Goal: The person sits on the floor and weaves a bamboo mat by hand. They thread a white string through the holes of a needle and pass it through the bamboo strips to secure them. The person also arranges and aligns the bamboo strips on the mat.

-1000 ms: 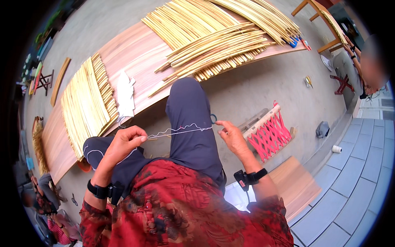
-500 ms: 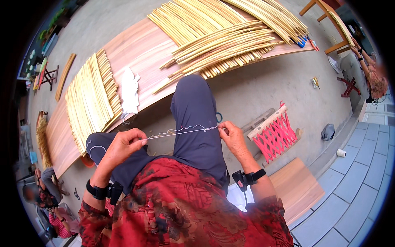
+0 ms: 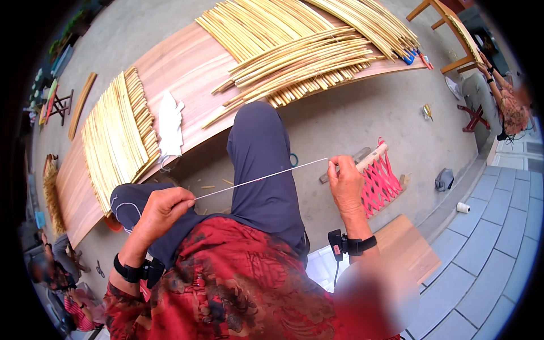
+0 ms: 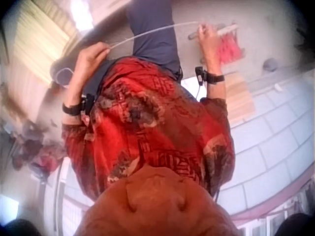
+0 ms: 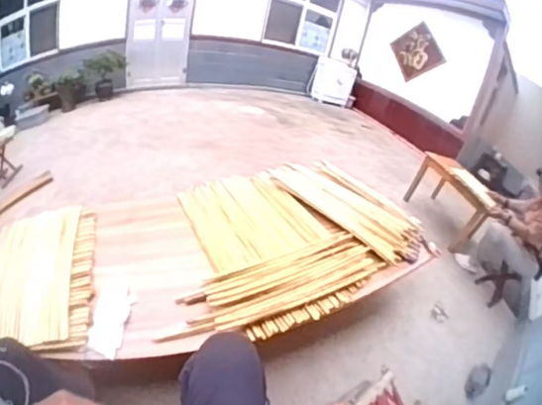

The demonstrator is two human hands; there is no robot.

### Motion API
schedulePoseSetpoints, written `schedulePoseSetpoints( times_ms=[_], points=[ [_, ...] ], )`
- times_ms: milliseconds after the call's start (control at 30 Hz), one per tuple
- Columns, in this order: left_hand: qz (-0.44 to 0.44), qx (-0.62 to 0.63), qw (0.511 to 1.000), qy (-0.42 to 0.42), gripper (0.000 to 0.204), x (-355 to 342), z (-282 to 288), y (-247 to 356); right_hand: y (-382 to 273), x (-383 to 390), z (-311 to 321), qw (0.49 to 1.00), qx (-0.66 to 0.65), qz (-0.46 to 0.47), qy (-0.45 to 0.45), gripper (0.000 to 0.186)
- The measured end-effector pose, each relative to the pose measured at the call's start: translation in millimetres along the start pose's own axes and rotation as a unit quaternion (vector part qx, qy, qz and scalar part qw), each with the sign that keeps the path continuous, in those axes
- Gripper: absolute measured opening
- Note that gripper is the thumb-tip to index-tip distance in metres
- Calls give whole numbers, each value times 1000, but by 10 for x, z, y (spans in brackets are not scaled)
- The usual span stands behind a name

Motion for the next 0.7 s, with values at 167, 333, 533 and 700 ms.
schedulePoseSetpoints(
  times_ms=[167,333,533,700],
  points=[
    [15,-9,999,45,7,21,24,-46,-31,51,18,1000,2,1,-11,12],
    [80,44,994,61,7,26,47,-167,8,39,-11,996,-52,-14,-74,11],
    [136,102,984,63,7,0,70,-306,147,-32,37,968,-201,-53,-140,8],
    [160,107,979,64,8,-18,65,-453,183,-102,192,940,-270,-85,-193,9]
  ],
)
Point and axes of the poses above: each hand's wrist, its own x-axis away from the middle knuckle, its own z-axis out of the back of the hand, y = z × x, the point moved 3 cm from there along -x, towards the middle knuckle, and after that the axes turned 10 degrees about x, right-handed, at the moved point
